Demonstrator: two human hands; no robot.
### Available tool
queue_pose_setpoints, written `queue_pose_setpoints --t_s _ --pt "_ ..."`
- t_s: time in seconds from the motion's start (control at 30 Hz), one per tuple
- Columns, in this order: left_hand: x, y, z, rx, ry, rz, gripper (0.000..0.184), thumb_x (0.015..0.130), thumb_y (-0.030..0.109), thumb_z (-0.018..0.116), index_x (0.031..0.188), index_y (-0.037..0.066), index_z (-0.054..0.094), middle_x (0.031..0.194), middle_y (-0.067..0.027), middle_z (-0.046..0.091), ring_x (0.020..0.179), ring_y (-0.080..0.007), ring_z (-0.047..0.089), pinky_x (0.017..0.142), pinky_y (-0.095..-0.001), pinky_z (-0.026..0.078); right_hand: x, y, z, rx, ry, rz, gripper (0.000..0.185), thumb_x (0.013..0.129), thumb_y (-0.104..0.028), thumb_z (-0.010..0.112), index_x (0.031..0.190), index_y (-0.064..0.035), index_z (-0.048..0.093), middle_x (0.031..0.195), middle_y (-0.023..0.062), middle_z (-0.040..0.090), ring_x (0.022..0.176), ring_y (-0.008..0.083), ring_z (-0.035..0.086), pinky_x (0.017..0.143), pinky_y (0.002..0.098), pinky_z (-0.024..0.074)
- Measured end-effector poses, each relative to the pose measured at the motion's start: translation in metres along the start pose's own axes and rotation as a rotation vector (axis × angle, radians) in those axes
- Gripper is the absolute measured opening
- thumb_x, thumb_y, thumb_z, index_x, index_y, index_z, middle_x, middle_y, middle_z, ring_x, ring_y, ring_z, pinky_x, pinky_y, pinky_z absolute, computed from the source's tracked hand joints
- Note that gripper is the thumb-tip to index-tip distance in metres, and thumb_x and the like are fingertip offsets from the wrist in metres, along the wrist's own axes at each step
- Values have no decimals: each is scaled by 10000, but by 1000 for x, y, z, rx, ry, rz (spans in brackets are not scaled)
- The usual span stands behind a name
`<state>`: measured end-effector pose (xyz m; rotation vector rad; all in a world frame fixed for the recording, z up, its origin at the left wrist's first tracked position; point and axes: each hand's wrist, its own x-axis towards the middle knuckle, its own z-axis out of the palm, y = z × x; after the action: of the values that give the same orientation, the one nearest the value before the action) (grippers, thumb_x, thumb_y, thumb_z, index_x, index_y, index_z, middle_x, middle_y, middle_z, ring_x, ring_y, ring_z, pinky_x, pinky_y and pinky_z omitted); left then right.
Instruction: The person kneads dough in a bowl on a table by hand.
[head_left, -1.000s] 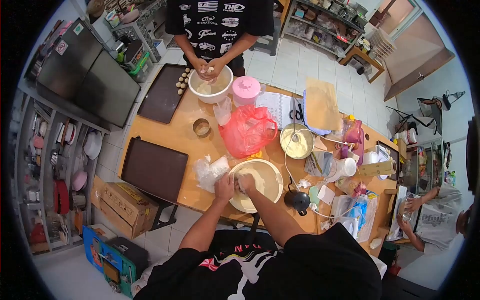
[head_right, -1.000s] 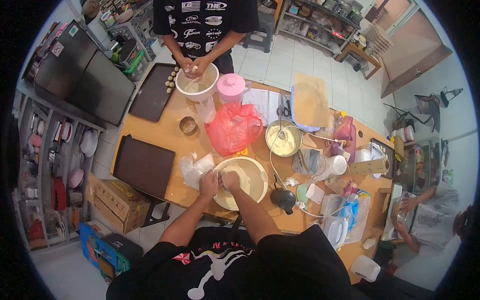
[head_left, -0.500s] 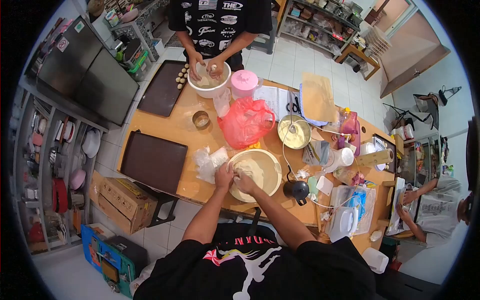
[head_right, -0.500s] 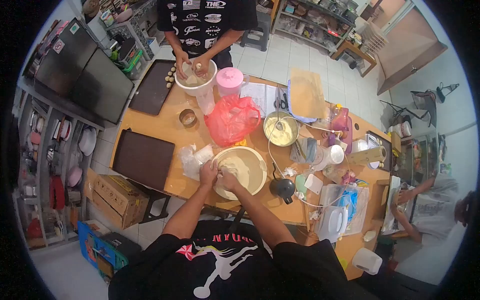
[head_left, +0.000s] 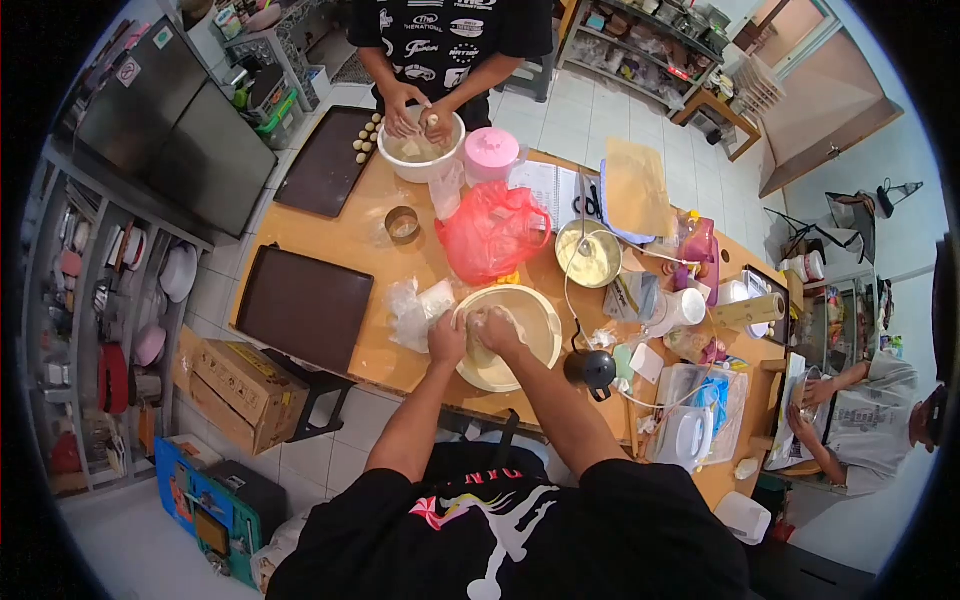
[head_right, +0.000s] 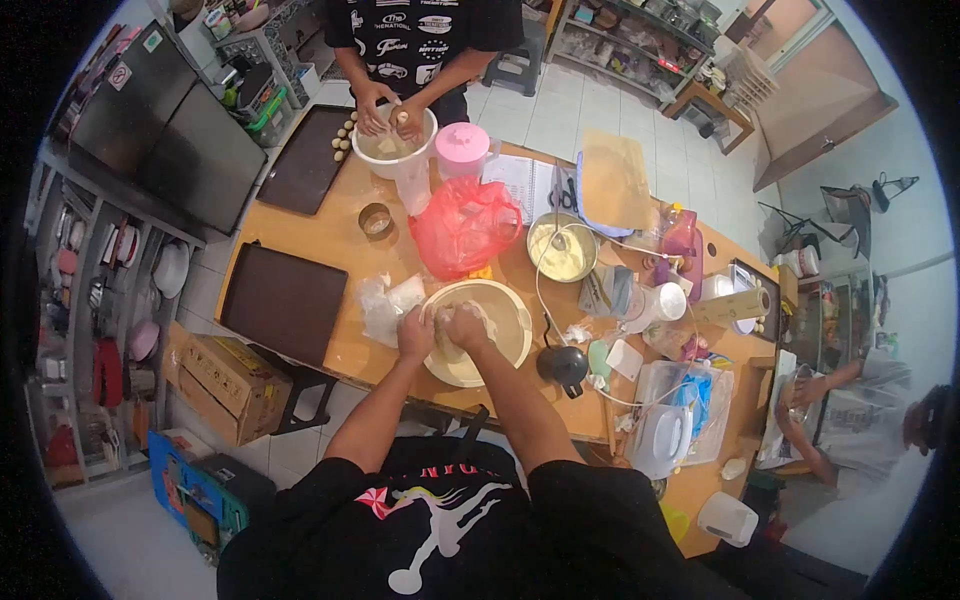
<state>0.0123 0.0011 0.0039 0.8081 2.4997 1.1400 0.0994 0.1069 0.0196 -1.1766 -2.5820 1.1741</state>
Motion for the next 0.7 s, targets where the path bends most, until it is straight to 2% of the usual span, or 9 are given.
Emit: queue_pose_setpoints --t_s 0.07,0.17,0.27,0.37,0.47,0.57,0.7 --pt "2 2 0 30 10 6 351 952 310 527 852 -16 609 802 -262 630 802 -466 600 695 -521 458 -20 -11 -22 -184 -19 -267 283 842 -326 606 1007 -104 669 1011 178 593 998 373 567 829 487 471" --pt "2 2 -1 18 -20 -22 394 950 387 507 937 14 634 859 -260 652 818 -475 602 746 -540 463 -57 -26 -60 -340 -89 -489 209 817 -251 654 979 -120 669 934 153 584 936 365 568 825 457 468" --pt "1 0 2 9 45 25 398 953 388 501 934 12 631 867 -264 650 826 -473 605 741 -538 464 -101 -21 -77 -373 -166 -496 173 844 -269 617 948 -150 686 983 136 578 987 314 563 811 465 486" --pt "0 4 -3 66 -30 10 408 957 393 492 925 10 627 879 -264 650 833 -472 607 741 -533 466 -125 9 -66 -360 -163 -451 140 847 -241 608 935 -158 678 939 129 599 925 319 607 768 465 506" --pt "0 0 2 53 23 24 405 957 390 491 924 9 626 884 -265 649 840 -472 607 753 -536 466 -122 7 -54 -374 -161 -219 173 822 -237 646 932 -108 680 920 154 646 854 342 641 752 448 525" --pt "2 2 -2 54 -55 -36 403 952 390 499 927 10 631 866 -269 649 830 -473 607 758 -539 469 -98 21 -32 -500 -239 -171 208 814 -256 648 950 -99 662 899 188 660 812 366 658 741 475 522" --pt "0 13 -9 74 -7 -12 404 953 384 495 905 6 627 836 -271 646 818 -475 608 752 -542 469 -88 9 -13 -514 -126 -92 234 808 -237 633 976 -74 616 869 203 654 819 366 655 736 486 523"
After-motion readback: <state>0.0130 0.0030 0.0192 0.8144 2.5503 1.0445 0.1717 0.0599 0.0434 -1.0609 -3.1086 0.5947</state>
